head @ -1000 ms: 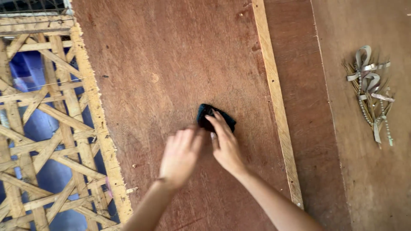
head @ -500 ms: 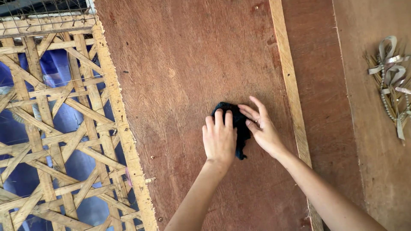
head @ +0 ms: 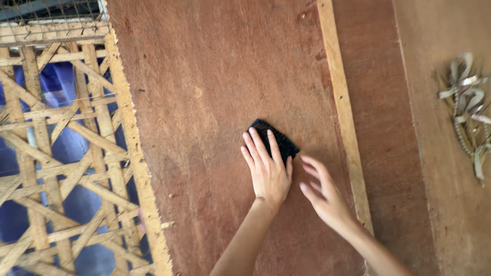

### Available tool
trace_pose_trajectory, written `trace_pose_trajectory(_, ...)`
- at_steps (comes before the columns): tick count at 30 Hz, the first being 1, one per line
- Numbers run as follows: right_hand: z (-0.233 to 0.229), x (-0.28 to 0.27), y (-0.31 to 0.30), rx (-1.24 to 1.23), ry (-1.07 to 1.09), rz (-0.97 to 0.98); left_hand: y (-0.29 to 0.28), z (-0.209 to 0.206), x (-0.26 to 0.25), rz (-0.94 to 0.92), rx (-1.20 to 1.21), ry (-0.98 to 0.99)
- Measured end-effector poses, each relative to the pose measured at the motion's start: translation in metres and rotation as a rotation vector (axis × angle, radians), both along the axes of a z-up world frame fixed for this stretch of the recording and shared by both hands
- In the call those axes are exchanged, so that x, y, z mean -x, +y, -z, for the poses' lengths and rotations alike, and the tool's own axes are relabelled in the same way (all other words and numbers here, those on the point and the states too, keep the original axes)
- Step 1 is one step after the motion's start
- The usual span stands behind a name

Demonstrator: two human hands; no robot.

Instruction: The person wipes a large vertical wooden panel with a dark cloth, moving from top to bottom and covering different sections. The person briefly moves a plastic chair to access the lower part of the panel before continuing to wipe the surface.

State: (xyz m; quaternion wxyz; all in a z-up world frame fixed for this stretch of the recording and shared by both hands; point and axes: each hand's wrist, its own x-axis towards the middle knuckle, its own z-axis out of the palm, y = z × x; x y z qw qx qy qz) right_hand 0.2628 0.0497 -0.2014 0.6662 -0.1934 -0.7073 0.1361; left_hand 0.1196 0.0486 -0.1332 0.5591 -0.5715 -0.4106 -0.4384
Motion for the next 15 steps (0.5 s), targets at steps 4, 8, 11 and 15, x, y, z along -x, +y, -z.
trace_pose_trajectory(4, 0.051, -0.051, 0.038, 0.104, 0.077, 0.057, 0.022, -0.064, -0.025, -0.080, 0.124, 0.341)
trace_pose_trajectory(8, 0.095, -0.099, 0.084, 0.183, 0.081, 0.138, 0.037, -0.163, -0.058, -0.121, 0.015, 0.463)
trace_pose_trajectory(11, 0.123, -0.128, 0.113, 0.312, 0.135, 0.160, 0.047, -0.162, -0.080, -0.120, -0.105, 0.335)
trace_pose_trajectory(15, 0.164, -0.155, 0.124, 0.292, 0.136, 0.228, 0.043, -0.052, -0.086, -0.280, 0.147, 0.664)
